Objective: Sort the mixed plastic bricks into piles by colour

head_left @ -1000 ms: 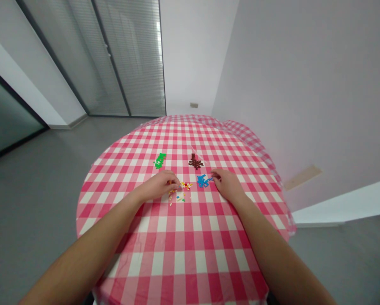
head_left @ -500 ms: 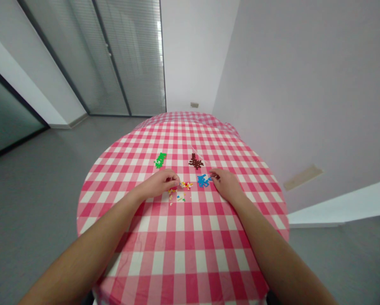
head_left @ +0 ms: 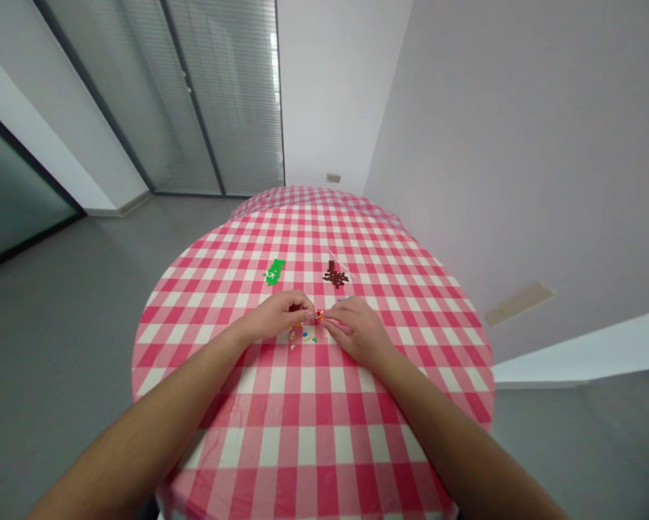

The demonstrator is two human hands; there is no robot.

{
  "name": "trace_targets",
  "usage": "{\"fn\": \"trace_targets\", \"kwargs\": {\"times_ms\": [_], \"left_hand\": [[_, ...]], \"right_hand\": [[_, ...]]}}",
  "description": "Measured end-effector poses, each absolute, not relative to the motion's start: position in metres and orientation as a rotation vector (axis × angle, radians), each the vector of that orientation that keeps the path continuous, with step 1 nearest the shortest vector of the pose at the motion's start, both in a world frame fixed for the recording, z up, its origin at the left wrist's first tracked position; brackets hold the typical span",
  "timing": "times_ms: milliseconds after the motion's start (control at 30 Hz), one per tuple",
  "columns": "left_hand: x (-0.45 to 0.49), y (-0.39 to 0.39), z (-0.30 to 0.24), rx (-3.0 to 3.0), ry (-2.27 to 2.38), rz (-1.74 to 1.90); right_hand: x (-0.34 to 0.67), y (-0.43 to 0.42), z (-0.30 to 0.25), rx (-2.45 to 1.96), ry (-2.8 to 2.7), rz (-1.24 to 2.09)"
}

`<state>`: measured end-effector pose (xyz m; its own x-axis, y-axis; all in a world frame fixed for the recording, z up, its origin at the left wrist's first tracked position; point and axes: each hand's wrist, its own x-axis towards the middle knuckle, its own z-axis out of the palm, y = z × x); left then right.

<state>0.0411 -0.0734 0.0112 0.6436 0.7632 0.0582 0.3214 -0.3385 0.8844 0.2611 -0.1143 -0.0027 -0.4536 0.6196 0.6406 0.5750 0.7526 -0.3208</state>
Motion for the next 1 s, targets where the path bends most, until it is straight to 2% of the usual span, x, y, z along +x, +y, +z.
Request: {"fn": "trace_targets", "kwargs": {"times_ms": [300, 467, 667, 800, 1000], "left_hand": [[0.047, -0.077, 0.006, 1.839, 0.832, 0.512], [0.037, -0.071, 0.009, 2.113, 0.848, 0.560], [0.027, -0.065, 0.010, 2.365, 0.641, 0.355], [0.031, -0.068, 0.012, 2.418, 0.583, 0.350], [0.038, -0.071, 0.013, 2.462, 0.585, 0.352]], "right_hand": [[0.253, -0.115, -0.004, -0.823, -2.171, 0.063], [0.275, -0.109, 0.002, -1.176, -2.196, 0.147], [0.328, -0.096, 0.013, -1.627, -2.158, 0.346], [0.340, -0.094, 0.008, -1.699, -2.186, 0.490], [0.333, -0.090, -0.001, -1.714, -2.212, 0.466]]}}
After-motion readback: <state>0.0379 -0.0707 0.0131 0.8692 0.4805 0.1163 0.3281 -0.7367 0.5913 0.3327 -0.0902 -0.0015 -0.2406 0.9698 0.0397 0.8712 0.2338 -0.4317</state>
